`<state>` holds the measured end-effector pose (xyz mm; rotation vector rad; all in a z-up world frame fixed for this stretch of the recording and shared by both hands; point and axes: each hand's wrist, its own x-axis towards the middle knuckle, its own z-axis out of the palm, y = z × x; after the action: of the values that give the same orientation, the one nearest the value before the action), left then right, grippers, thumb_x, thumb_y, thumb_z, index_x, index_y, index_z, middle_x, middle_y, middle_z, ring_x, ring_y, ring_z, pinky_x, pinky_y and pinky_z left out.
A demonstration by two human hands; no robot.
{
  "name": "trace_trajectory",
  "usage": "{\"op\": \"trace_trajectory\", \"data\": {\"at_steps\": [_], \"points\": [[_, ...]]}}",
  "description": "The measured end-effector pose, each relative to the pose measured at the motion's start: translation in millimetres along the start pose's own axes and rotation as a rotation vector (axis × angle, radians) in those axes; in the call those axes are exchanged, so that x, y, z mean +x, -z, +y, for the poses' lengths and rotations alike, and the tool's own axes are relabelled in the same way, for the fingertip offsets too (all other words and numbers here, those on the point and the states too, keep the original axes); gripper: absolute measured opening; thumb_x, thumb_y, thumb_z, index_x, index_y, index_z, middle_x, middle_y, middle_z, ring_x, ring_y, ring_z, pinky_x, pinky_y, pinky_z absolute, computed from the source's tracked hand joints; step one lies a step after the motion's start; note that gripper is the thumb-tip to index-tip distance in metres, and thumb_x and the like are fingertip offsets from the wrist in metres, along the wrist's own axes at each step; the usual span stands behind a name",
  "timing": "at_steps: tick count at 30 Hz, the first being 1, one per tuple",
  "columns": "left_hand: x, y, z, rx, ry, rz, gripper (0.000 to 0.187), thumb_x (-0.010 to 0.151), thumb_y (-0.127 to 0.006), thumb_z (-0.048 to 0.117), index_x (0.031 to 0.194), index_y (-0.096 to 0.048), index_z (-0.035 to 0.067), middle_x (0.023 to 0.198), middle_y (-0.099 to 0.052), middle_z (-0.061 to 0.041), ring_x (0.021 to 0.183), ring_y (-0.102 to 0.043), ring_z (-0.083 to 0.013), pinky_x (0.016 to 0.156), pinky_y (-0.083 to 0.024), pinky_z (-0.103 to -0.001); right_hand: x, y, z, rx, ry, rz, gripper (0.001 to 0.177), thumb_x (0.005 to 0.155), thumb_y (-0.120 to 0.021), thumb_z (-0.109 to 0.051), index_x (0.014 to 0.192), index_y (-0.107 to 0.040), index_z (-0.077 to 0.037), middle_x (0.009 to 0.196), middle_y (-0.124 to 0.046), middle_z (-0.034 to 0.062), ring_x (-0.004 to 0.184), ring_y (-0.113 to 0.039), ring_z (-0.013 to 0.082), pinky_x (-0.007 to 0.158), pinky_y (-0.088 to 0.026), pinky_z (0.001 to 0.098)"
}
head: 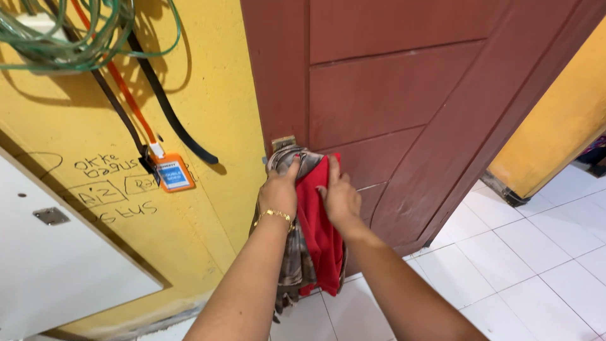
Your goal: Organize electrical cords, clothes, and other items in a room.
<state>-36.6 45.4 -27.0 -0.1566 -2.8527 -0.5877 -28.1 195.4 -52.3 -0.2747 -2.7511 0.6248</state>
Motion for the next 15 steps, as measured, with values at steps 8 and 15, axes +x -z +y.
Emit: {"op": "trace_trajectory", "data": {"at_steps": [8, 15], "points": [[5.6, 6.4, 2.6, -0.02, -0.01, -0.005, 0.058, 0.098, -0.046, 0.007, 0.147, -0.047, 0.037, 0.12, -0.061, -0.027, 0.103, -0.068, -0.0451, 0.09, -0.055, -0.051, 19.0, 6.6, 10.7, 0.12, 0.039, 0.072, 0.081, 0.09, -0.072, -0.017, 0.153, -0.023, -0.029, 0.101, -0.071, 0.0249, 0.095, -0.068, 0.0476, 0.079, -0.053, 0.0588], [2.2, 15.9, 8.7, -0.479, 0.354, 0.198, 0.096, 0.073, -0.085, 0.007, 0.15, -0.029, 0.009, 0.143, -0.043, -0.028, 0.116, -0.061, -0.0458, 0.1, -0.053, -0.046, 32.6, 3.6, 20.3, 0.227, 0.102, 0.1, 0.077, 0.085, -0.062, 0.004, 0.148, -0.028, -0.023, 0.091, -0.069, 0.0298, 0.092, -0.066, 0.051, 0.08, -0.049, 0.0614]]}}
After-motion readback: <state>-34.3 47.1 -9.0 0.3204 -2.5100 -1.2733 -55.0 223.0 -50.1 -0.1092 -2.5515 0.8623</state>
